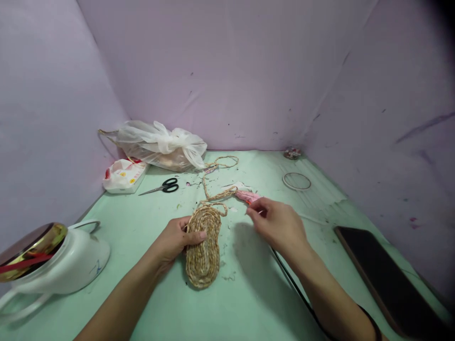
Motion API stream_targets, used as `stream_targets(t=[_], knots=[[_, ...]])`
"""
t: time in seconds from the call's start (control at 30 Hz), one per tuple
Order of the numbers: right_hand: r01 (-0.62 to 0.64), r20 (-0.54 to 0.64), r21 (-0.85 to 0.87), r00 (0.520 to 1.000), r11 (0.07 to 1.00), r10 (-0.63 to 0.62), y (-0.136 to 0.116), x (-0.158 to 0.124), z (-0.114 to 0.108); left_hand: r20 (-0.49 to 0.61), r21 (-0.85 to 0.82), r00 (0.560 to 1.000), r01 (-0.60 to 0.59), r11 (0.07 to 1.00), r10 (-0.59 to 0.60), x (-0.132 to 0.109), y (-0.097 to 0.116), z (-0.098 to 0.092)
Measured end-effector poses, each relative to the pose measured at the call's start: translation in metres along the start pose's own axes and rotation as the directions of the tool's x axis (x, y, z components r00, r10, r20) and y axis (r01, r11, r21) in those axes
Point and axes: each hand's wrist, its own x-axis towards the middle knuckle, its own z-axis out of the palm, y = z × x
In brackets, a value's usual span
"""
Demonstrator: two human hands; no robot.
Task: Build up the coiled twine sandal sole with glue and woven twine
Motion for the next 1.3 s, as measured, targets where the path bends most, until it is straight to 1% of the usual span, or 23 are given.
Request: stream_targets(t=[0.03,0.07,0.1,0.17,0.23,0.3,0.37,0.43,0.5,0.57,0.63,0.7,0.73,0.8,0.83,0.9,0.97,1.1,1.13,1.17,1.2,1.23,1.3], knots=[[0.004,-0.075,-0.031,0.997,1.0,-0.006,-0.001,0.0,-0.004,0.002,-0.007,1.0,0.0,1.0,0.0,0.0,0.001,-0.001],[0.023,-0.1,-0.029,0.995,0.999,-0.026,-0.003,0.0,-0.007,0.014,-0.014,1.0,0.001,1.0,0.0,-0.001,0.002,-0.001],[0.061,-0.069,0.008,0.996,0.998,-0.06,-0.004,0.0,-0.007,0.037,-0.023,0.999,0.002,1.0,-0.001,-0.002,0.002,-0.001],[0.16,0.082,0.143,0.982,0.977,-0.173,-0.006,-0.001,-0.003,0.103,-0.037,0.995,0.005,0.999,-0.001,-0.005,0.004,0.0],[0.245,0.183,0.25,0.938,0.937,-0.294,-0.006,-0.002,0.004,0.162,-0.035,0.987,-0.014,0.999,0.019,-0.008,0.006,0.001],[0.293,0.231,0.359,0.892,0.886,-0.389,-0.005,-0.003,0.011,0.186,-0.01,0.981,-0.047,0.999,0.048,-0.012,0.01,0.002],[0.295,0.277,0.484,0.841,0.824,-0.464,-0.003,-0.003,0.017,0.194,0.018,0.979,-0.073,0.997,0.069,-0.014,0.013,0.001],[0.266,0.331,0.57,0.791,0.777,-0.514,-0.003,-0.003,0.02,0.193,0.039,0.977,-0.099,0.994,0.09,-0.015,0.016,-0.001],[0.256,0.354,0.59,0.771,0.766,-0.53,-0.004,-0.001,0.024,0.177,0.053,0.976,-0.14,0.989,0.129,-0.016,0.019,-0.006],[0.295,0.333,0.512,0.797,0.807,-0.503,-0.007,0.003,0.026,0.144,0.059,0.974,-0.183,0.981,0.173,-0.016,0.022,-0.012],[0.354,0.27,0.357,0.847,0.864,-0.458,-0.014,0.011,0.024,0.092,0.057,0.977,-0.2,0.978,0.194,-0.017,0.026,-0.02],[0.397,0.192,0.182,0.883,0.9,-0.428,-0.023,0.023,0.018,0.046,0.048,0.982,-0.187,0.981,0.185,-0.018,0.03,-0.027],[0.411,0.159,0.111,0.891,0.905,-0.425,-0.028,0.03,0.014,0.032,0.043,0.984,-0.175,0.984,0.174,-0.019,0.032,-0.03],[0.451,0.102,-0.031,0.889,0.892,-0.446,-0.04,0.044,0.004,0.029,0.039,0.988,-0.153,0.987,0.152,-0.021,0.034,-0.034],[0.481,0.077,-0.111,0.876,0.869,-0.475,-0.047,0.051,-0.001,0.029,0.041,0.989,-0.146,0.988,0.145,-0.021,0.034,-0.035],[0.546,0.066,-0.259,0.833,0.796,-0.55,-0.06,0.062,-0.01,0.014,0.053,0.989,-0.149,0.987,0.148,-0.02,0.033,-0.036],[0.621,0.121,-0.362,0.771,0.696,-0.625,-0.074,0.069,-0.015,-0.017,0.069,0.987,-0.157,0.985,0.159,-0.017,0.03,-0.035],[0.762,0.267,-0.422,0.622,0.491,-0.736,-0.102,0.077,-0.016,-0.102,0.065,0.98,-0.167,0.984,0.173,-0.011,0.025,-0.03],[0.785,0.284,-0.416,0.591,0.458,-0.755,-0.108,0.08,-0.015,-0.114,0.051,0.978,-0.169,0.984,0.174,-0.01,0.024,-0.027],[0.8,0.289,-0.407,0.571,0.441,-0.769,-0.113,0.083,-0.011,-0.118,0.032,0.978,-0.172,0.985,0.175,-0.01,0.023,-0.025],[0.81,0.287,-0.393,0.558,0.435,-0.779,-0.116,0.086,-0.006,-0.119,0.012,0.977,-0.175,0.985,0.175,-0.009,0.022,-0.022],[0.805,0.27,-0.368,0.572,0.466,-0.775,-0.118,0.089,0.002,-0.118,-0.008,0.978,-0.177,0.984,0.174,-0.009,0.021,-0.02],[0.776,0.243,-0.343,0.618,0.53,-0.748,-0.116,0.093,0.02,-0.114,-0.054,0.978,-0.179,0.982,0.172,-0.008,0.019,-0.016]])
